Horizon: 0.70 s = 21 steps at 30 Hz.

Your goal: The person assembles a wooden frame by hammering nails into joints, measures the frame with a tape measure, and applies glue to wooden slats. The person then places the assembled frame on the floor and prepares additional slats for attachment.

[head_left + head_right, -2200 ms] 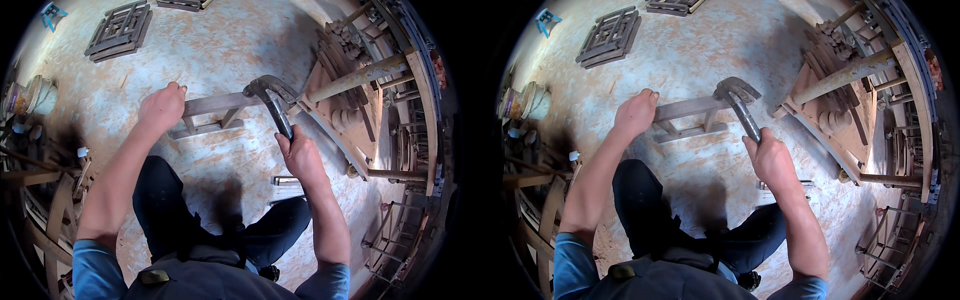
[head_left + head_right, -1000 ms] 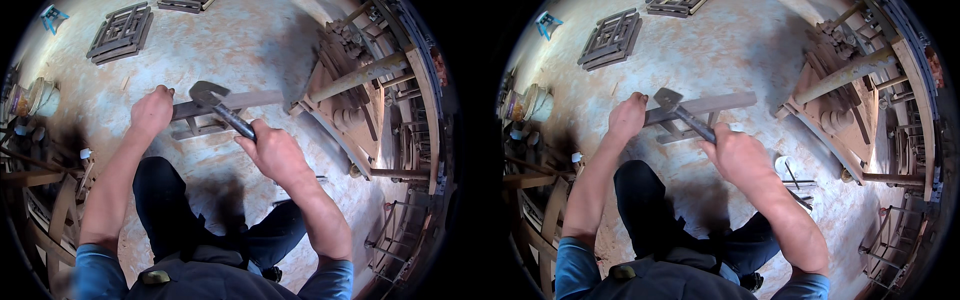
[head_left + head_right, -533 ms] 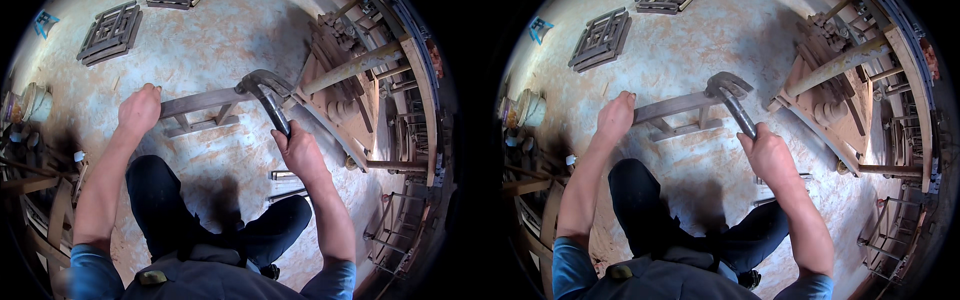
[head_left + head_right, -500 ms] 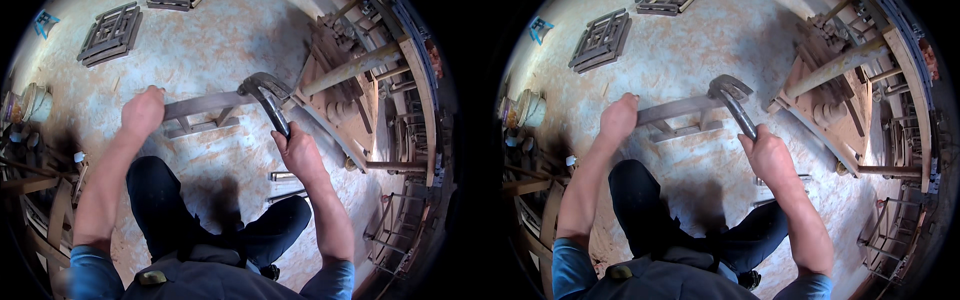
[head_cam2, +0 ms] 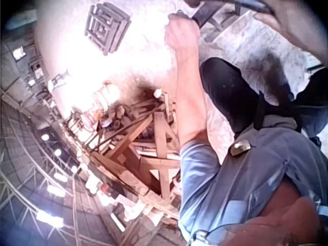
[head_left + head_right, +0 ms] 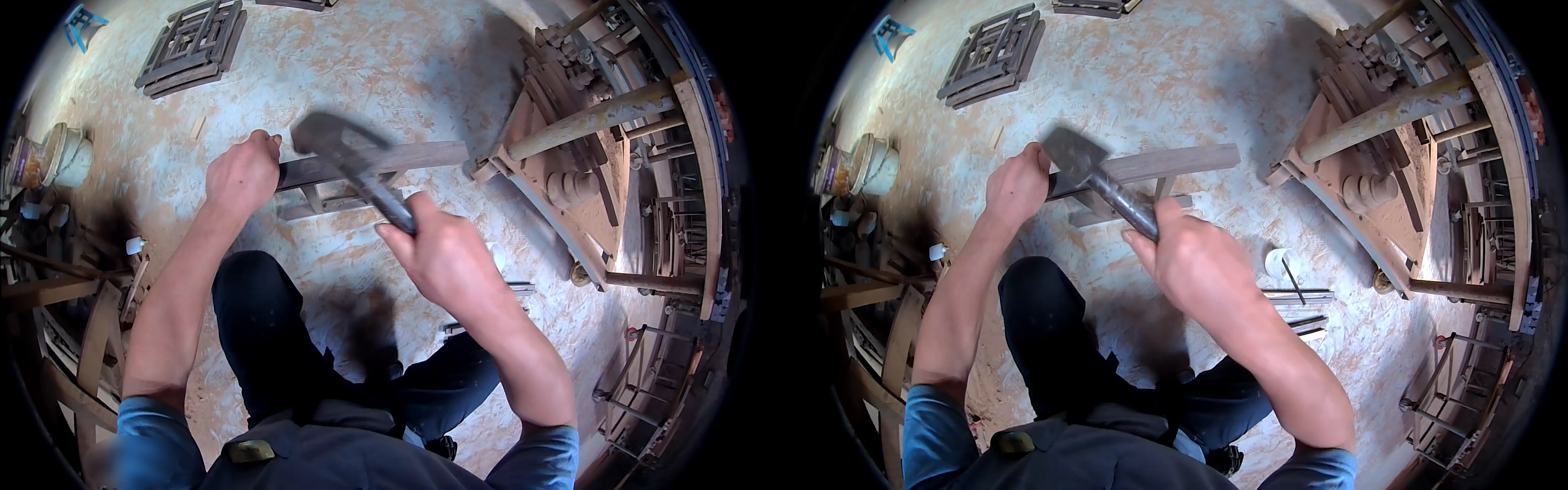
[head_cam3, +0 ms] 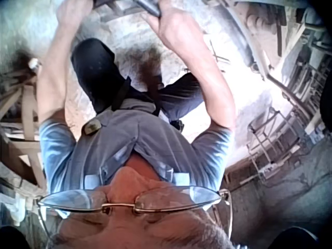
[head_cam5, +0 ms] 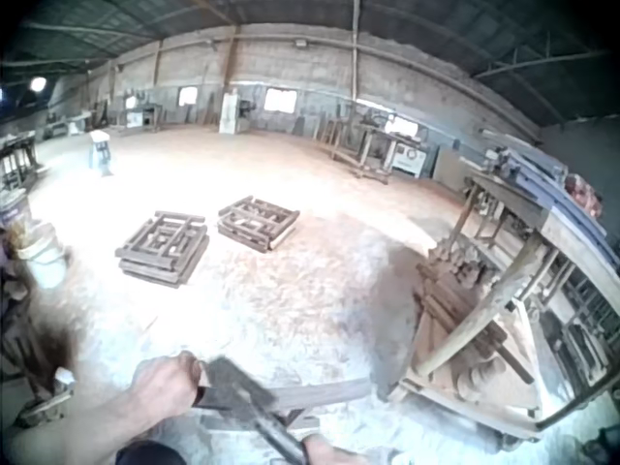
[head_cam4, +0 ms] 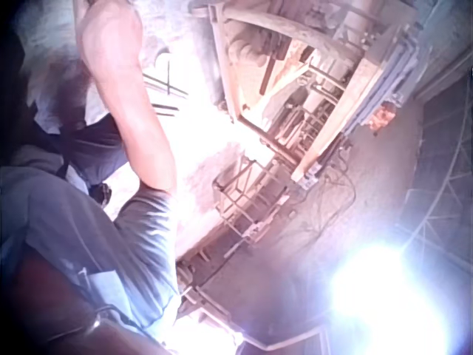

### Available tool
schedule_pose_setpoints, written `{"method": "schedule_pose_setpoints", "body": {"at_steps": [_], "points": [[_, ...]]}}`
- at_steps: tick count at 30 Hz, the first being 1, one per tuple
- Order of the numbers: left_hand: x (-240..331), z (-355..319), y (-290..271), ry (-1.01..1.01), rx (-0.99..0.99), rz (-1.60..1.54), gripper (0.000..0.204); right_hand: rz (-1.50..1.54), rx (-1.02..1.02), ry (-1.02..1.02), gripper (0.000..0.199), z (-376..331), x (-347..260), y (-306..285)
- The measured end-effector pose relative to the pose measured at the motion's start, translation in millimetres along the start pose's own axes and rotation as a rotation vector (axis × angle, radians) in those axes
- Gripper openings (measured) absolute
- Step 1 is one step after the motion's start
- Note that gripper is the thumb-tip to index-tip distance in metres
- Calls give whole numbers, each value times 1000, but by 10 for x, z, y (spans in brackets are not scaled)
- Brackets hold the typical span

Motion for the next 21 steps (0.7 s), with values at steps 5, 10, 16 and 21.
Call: {"method": "schedule_pose_setpoints", "body": {"at_steps": [5,10,16,21], "points": [[52,-16,4,17,-22,-1,39,-64,-19,-37,37,50,106,-37],[-62,-15,18,27,17,20,38,96,76,207,34,-142,124,-344],[57,-18,52,39,1,-14,38,51,83,315,35,-162,544,-232],[-20,8,35,36,27,4,38,98,127,262,33,-230,248,-472]]}}
Point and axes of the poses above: each hand's wrist, its own z-axis towards the middle knuckle, its own y-axis out of the palm, x = y × z, the point moved 2 cm from there along z, towards the middle knuckle, and after that the axes turned 1 degree about y, right-handed, at the moved point
